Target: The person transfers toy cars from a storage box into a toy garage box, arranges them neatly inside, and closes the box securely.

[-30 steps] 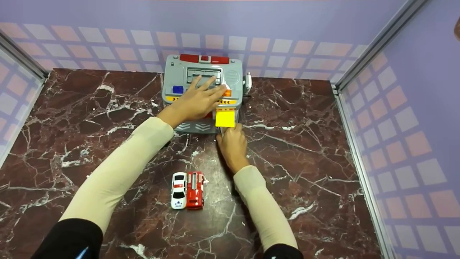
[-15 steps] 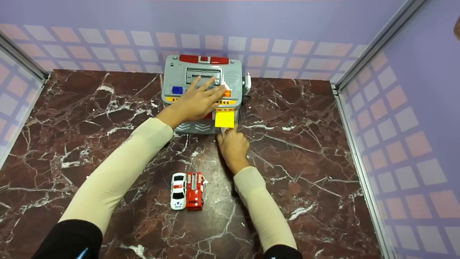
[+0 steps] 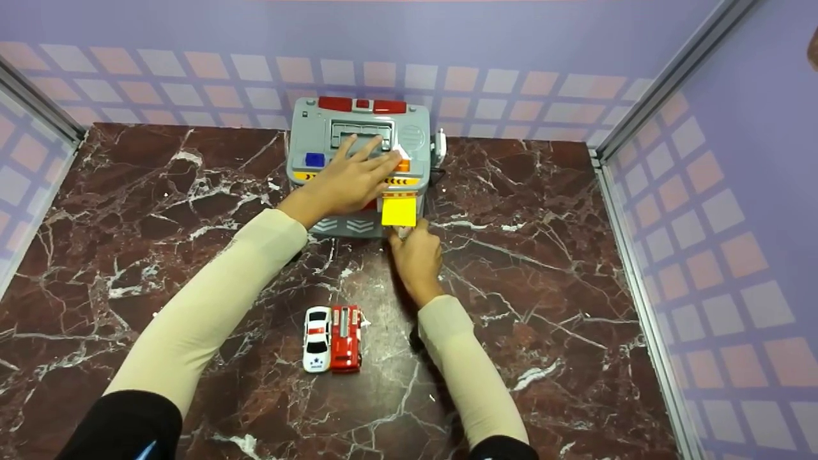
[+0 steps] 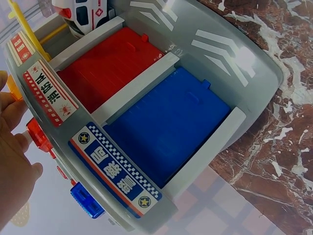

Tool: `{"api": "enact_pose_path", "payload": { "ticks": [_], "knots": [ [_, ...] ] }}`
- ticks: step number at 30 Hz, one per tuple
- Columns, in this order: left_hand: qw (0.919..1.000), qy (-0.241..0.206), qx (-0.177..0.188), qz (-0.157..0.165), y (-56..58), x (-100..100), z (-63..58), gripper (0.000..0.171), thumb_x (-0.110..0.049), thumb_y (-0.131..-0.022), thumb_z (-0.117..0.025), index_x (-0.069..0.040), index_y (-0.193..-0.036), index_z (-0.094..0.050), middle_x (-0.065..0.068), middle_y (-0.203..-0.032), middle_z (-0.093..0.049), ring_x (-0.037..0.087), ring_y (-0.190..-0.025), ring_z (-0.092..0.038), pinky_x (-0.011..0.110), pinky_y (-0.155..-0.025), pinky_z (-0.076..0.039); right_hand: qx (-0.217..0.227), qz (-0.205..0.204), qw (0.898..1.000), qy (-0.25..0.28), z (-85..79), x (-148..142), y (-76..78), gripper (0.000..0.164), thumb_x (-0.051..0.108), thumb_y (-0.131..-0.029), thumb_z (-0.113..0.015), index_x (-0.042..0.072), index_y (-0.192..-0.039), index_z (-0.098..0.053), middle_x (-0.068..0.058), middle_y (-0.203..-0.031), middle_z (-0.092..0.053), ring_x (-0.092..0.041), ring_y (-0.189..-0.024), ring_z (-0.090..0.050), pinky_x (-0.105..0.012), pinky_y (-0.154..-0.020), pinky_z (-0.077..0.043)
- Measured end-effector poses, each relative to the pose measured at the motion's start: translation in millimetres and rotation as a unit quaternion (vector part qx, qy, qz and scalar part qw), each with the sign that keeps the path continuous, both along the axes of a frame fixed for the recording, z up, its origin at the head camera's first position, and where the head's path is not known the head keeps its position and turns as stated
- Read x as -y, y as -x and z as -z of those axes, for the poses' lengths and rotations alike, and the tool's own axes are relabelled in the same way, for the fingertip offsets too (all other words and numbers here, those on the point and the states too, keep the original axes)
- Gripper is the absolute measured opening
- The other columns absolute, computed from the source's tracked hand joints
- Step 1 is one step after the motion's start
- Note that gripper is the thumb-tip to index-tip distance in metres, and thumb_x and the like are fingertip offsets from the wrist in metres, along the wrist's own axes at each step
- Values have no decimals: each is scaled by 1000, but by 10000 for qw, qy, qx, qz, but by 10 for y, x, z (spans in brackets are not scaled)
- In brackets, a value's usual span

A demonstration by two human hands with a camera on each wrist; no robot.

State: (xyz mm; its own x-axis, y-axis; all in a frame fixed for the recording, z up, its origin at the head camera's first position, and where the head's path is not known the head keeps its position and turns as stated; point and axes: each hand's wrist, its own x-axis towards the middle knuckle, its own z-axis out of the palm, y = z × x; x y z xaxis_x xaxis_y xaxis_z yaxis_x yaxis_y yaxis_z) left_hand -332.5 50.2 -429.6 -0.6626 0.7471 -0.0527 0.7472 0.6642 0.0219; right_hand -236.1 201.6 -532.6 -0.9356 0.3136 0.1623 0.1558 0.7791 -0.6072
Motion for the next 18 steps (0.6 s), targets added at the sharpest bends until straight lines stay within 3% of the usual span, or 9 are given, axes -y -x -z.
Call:
{"api": "enact_pose_path", "payload": {
  "ticks": [5, 11, 18],
  "knots": [
    [10000, -28, 67, -27, -3, -4, -5, 59, -40, -109, -28, -14, -161, -15, 1, -167, -16, 30, -156, -1, 60, -123, 2, 6, -113, 9999, 44, -16, -2, -17, 41, 27, -79, -83, -3, -102, -68, -26, -88, -73, -45, -80, -71, -58, -69, -55],
    [9999, 3, 112, -39, 0, -15, 6, 60, -41, -109, -28, -15, -162, -13, 1, -168, -15, 30, -156, 0, 59, -123, 3, 64, -138, 9998, -159, -17, -55, -4, 20, 14, -83, -73, -1, -95, -67, -24, -88, -73, -44, -80, -68, -60, -68, -52],
    [9999, -48, 82, -37, 8, -14, 13, 59, -40, -110, -28, -14, -161, -15, 2, -167, -17, 30, -156, -2, 60, -123, 1, 58, -108, 9994, -318, -13, -119, 56, 24, 24, -89, -74, 3, -100, -68, -20, -89, -73, -44, -86, -69, -60, -70, -52]
  ]
}}
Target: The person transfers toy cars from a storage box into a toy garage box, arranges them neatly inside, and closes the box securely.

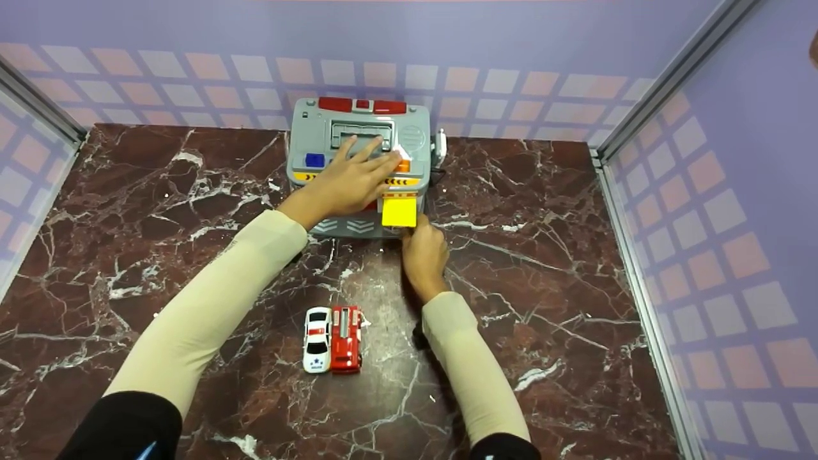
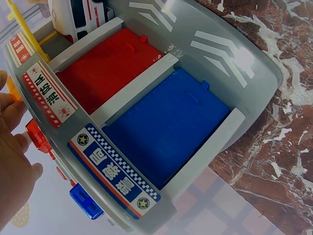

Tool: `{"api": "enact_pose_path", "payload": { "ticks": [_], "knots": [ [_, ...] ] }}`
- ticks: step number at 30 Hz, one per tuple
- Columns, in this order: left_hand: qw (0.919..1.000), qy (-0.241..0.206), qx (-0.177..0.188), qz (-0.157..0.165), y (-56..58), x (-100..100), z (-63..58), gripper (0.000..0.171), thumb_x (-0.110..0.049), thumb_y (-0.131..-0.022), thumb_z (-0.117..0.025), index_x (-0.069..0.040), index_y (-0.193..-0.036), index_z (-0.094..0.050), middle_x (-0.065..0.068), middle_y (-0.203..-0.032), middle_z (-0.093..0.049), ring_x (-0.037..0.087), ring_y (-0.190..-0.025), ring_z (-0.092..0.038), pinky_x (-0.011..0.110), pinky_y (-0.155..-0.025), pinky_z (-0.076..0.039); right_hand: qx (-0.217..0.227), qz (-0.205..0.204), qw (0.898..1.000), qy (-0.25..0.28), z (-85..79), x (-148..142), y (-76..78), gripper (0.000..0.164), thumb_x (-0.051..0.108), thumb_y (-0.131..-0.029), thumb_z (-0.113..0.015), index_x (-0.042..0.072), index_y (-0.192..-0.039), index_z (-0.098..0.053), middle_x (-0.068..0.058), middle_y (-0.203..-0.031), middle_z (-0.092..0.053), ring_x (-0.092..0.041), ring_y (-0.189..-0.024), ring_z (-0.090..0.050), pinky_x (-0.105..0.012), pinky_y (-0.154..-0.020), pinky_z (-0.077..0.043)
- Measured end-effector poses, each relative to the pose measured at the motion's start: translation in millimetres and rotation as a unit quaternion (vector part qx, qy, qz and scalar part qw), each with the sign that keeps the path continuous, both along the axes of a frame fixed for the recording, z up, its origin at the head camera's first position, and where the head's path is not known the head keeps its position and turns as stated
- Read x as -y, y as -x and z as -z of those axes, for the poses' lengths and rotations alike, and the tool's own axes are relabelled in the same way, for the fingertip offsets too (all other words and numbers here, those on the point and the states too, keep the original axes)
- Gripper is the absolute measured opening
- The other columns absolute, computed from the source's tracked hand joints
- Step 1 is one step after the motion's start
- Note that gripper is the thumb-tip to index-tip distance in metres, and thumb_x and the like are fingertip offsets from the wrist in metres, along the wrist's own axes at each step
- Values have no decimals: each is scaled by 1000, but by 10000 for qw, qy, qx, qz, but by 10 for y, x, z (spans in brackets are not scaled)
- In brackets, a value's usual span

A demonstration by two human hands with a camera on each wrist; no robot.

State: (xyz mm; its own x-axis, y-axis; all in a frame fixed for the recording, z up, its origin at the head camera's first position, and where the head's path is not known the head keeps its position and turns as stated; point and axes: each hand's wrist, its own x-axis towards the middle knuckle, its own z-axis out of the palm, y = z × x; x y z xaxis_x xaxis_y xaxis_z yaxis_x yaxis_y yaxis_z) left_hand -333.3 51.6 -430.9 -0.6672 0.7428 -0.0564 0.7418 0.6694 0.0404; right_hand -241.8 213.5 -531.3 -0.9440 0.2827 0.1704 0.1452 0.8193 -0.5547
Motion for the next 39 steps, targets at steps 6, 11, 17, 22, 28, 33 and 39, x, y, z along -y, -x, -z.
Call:
{"api": "enact_pose_path", "payload": {
  "ticks": [6, 11, 17, 22, 28, 33, 39],
  "knots": [
    [10000, -46, 20, 6, 10, 1, 8, 59, -40, -109, -27, -14, -161, -16, 2, -167, -17, 30, -156, -2, 59, -123, 1, -233, -97, 9996, -107, 10, 1, 39, 26, 24, -90, -74, 1, -100, -69, -23, -92, -74, -47, -86, -70, -61, -70, -52],
    [9999, -117, -52, 59, 8, 14, 16, 60, -41, -109, -28, -13, -161, -17, 2, -167, -18, 31, -156, -3, 60, -123, 0, -271, -25, 9995, -180, 29, -2, 82, 24, 25, -91, -71, 1, -95, -68, -24, -90, -73, -48, -83, -69, -62, -68, -52],
    [9999, -78, -61, 71, 7, 18, 14, 60, -41, -109, -28, -13, -161, -15, 2, -167, -16, 31, -156, -2, 60, -123, 0, -229, -26, 9997, -127, 20, -18, 136, 25, 26, -92, -67, 1, -95, -68, -25, -89, -72, -49, -81, -68, -63, -66, -52],
    [10000, -66, -1, 29, 4, 15, -1, 60, -41, -109, -27, -14, -161, -14, 2, -167, -15, 31, -156, -2, 60, -123, 2, -173, -44, 9998, -51, 9, -21, 170, 22, 22, -90, -66, 1, -95, -68, -24, -90, -73, -48, -83, -69, -63, -68, -52],
    [10000, 15, 19, 7, -1, 1, -10, 60, -41, -109, -26, -14, -162, -13, 1, -168, -15, 30, -156, 0, 59, -123, 2, -20, 64, 10000, -59, 25, -29, 217, 23, 22, -89, -64, 1, -96, -69, -25, -93, -73, -48, -85, -69, -63, -69, -52],
    [10000, 67, 2, 19, 8, -3, -7, 60, -41, -110, -26, -14, -162, -14, 1, -167, -15, 28, -156, 1, 59, -123, 4, 23, 140, 9999, -92, 22, -28, 251, 23, 23, -90, -62, 1, -95, -69, -26, -92, -73, -49, -85, -69, -63, -67, -53],
    [10000, 62, -34, 15, 6, 3, 12, 60, -42, -109, -26, -14, -161, -14, 1, -167, -15, 29, -156, 1, 59, -123, 3, 17, 143, 9997, -184, 29, -34, 277, 24, 22, -89, -61, 0, -94, -70, -26, -92, -72, -48, -83, -68, -63, -67, -53]
  ]
}}
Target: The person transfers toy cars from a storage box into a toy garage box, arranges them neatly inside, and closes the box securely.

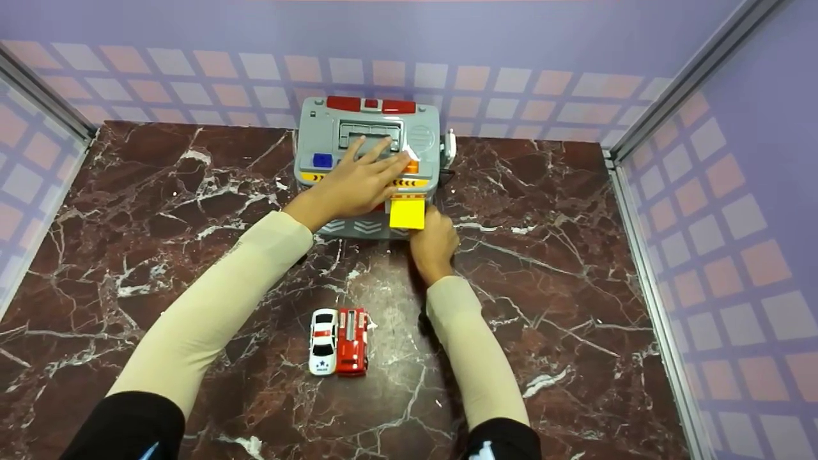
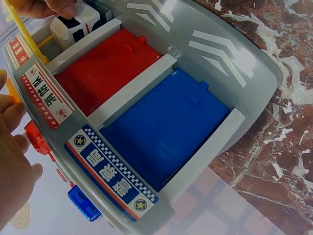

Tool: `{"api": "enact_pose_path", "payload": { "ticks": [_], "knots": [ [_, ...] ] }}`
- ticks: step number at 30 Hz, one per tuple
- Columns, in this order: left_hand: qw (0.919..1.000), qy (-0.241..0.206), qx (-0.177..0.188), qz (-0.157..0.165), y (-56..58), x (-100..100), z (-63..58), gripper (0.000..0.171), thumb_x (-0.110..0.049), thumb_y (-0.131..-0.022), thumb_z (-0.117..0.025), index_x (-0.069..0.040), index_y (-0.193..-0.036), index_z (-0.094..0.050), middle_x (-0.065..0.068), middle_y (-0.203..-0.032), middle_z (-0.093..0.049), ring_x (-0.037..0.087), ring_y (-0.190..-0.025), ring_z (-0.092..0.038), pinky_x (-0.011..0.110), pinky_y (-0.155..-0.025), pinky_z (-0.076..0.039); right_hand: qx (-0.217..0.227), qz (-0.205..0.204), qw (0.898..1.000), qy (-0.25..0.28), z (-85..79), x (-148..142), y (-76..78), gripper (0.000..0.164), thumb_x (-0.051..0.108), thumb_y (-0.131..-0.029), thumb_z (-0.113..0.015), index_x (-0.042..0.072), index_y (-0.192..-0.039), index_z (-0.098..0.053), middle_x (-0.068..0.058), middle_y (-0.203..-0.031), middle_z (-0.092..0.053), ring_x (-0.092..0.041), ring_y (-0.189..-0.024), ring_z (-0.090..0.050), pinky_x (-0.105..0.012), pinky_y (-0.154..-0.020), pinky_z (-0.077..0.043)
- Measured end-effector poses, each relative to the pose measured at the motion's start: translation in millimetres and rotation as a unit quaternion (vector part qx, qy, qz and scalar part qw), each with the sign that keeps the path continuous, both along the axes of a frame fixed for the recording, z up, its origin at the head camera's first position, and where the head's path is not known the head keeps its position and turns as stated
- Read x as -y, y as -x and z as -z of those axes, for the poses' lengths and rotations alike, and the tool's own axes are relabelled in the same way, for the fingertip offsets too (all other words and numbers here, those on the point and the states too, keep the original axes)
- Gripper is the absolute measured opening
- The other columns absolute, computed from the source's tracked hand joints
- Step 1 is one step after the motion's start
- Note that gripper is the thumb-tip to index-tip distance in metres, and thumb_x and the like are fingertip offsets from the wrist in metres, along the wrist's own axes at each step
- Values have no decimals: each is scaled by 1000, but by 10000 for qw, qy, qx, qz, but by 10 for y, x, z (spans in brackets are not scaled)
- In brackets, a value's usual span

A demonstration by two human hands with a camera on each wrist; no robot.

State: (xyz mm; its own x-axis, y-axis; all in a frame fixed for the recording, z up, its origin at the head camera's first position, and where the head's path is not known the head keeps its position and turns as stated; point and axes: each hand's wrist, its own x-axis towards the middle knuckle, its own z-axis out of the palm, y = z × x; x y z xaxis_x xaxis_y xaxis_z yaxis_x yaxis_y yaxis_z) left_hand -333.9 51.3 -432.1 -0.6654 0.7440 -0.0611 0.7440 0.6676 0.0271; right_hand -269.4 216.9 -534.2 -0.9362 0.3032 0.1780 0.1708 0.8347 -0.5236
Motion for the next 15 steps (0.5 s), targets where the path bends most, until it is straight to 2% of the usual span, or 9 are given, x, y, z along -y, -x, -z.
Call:
{"api": "enact_pose_path", "payload": {
  "ticks": [12, 15],
  "knots": [
    [9999, -103, 35, 23, -20, 6, 16, 61, -42, -109, -25, -14, -161, -12, 0, -167, -13, 30, -155, -1, 58, -123, 6, 127, 60, 9999, -95, 58, -43, 42, 25, 21, -87, -60, -2, -90, -70, -28, -93, -72, -49, -84, -68, -64, -68, -53],
    [9999, -106, 4, 0, -6, 21, 23, 61, -42, -109, -26, -14, -161, -12, 0, -167, -14, 30, -156, -1, 58, -123, 5, 229, -72, 9996, -135, 51, -53, 57, 26, 22, -88, -60, -1, -94, -70, -27, -94, -72, -49, -85, -69, -64, -69, -53]
  ]
}}
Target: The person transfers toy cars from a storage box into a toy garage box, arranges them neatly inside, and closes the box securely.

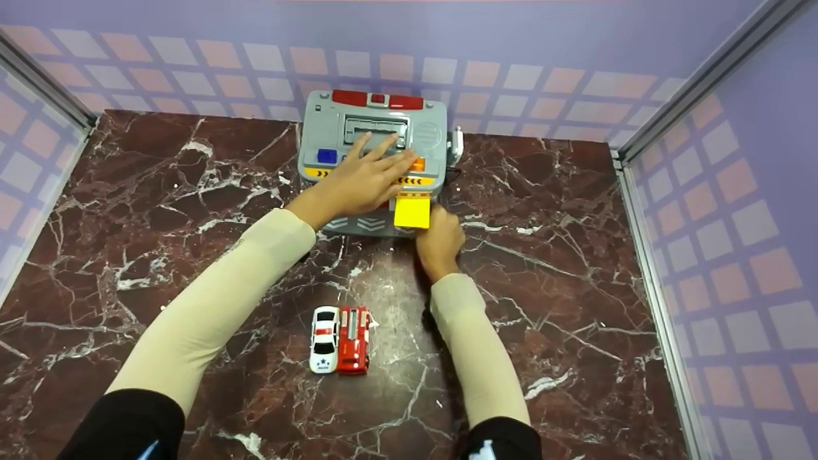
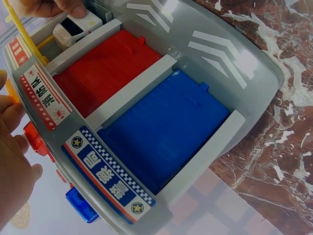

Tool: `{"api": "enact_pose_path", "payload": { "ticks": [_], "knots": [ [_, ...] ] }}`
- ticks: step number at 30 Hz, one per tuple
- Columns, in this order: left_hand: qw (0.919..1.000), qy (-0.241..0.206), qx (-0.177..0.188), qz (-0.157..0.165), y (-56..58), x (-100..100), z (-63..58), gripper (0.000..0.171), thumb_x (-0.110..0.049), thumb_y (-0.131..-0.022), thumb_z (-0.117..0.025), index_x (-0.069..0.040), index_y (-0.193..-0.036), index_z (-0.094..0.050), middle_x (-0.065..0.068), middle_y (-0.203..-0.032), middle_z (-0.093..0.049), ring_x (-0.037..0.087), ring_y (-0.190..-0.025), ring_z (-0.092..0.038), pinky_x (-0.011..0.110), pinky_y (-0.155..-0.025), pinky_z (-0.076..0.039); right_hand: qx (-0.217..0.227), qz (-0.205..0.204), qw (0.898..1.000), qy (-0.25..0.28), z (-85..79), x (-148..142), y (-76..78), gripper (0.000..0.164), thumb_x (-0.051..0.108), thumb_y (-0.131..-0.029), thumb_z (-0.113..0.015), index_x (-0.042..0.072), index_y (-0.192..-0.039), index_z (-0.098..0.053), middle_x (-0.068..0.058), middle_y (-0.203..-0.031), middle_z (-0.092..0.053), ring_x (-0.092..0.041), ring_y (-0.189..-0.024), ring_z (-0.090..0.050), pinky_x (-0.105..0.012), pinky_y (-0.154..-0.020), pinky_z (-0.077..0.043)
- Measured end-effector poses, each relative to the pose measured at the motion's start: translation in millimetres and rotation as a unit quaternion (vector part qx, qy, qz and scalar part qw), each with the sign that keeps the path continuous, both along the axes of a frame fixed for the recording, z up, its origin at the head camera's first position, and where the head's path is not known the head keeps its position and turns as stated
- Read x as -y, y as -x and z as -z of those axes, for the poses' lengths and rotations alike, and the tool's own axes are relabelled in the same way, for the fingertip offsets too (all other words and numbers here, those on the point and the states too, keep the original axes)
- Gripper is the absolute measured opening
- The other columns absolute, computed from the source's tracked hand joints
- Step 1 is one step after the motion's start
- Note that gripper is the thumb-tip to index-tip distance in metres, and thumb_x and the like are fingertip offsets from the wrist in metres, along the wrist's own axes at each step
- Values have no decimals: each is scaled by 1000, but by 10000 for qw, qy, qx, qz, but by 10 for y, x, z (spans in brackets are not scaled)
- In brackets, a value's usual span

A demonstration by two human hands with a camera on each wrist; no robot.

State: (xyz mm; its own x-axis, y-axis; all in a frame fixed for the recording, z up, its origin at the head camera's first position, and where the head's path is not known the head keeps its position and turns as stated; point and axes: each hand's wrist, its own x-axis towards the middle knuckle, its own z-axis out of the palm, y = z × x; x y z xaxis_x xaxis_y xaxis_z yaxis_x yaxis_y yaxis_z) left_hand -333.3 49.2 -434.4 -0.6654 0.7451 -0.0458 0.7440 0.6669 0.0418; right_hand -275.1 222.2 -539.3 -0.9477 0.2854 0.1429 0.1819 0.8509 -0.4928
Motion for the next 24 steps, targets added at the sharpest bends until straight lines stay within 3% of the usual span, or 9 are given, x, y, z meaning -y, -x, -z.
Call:
{"api": "enact_pose_path", "payload": {
  "ticks": [4, 6, 8, 11, 14, 17, 24],
  "knots": [
    [9999, 42, -131, 7, 2, -19, -30, 61, -41, -109, -27, -14, -161, -13, 0, -167, -15, 30, -156, -2, 58, -123, 4, -113, 4, 9999, 51, -112, -99, -56, 24, 21, -91, -62, 4, -104, -73, -22, -95, -74, -44, -85, -70, -60, -69, -55],
    [9998, 74, -164, 17, -2, -21, -31, 60, -41, -109, -27, -13, -161, -13, 0, -167, -15, 30, -156, -2, 59, -123, 4, -518, 81, 9985, 145, -162, -156, -111, 22, 21, -94, -63, 6, -104, -74, -17, -92, -76, -39, -81, -71, -56, -68, -55],
    [9998, 95, -182, 29, -6, -22, -24, 60, -40, -110, -26, -13, -162, -13, 1, -167, -15, 30, -156, -2, 59, -123, 3, -1213, -29, 9924, 221, -203, -206, -181, 19, 20, -96, -63, 5, -100, -74, -14, -85, -76, -34, -74, -71, -52, -64, -55],
    [9999, 47, -139, 12, -17, -20, -13, 60, -40, -110, -27, -13, -161, -14, 2, -167, -16, 30, -156, -2, 59, -123, 3, -2332, -748, 9695, -35, -227, -238, -306, 13, 14, -95, -65, 5, -97, -73, -12, -77, -74, -31, -61, -66, -49, -55, -52],
    [9999, -29, -96, -30, -32, -18, -12, 60, -39, -110, -27, -13, -161, -15, 2, -167, -17, 30, -156, -2, 59, -123, 2, -2836, -1601, 9437, -580, -215, -218, -419, 13, 9, -93, -62, 6, -100, -73, -10, -76, -73, -30, -55, -62, -47, -48, -50],
    [9999, -49, -81, -56, -36, -14, -7, 60, -40, -109, -27, -13, -161, -16, 2, -167, -18, 30, -156, -2, 59, -123, 2, -2706, -1937, 9372, -1047, -148, -163, -481, 18, 10, -93, -60, 8, -106, -73, -10, -82, -75, -33, -57, -65, -49, -46, -51],
    [9999, -75, -58, -35, -34, -17, -19, 60, -41, -109, -29, -14, -161, -17, 2, -167, -17, 30, -156, -3, 60, -123, 0, -1413, -1926, 9625, -1287, -32, -77, -484, 32, 22, -98, -62, 11, -128, -67, -18, -78, -72, -43, -64, -67, -58, -51, -52]
  ]
}}
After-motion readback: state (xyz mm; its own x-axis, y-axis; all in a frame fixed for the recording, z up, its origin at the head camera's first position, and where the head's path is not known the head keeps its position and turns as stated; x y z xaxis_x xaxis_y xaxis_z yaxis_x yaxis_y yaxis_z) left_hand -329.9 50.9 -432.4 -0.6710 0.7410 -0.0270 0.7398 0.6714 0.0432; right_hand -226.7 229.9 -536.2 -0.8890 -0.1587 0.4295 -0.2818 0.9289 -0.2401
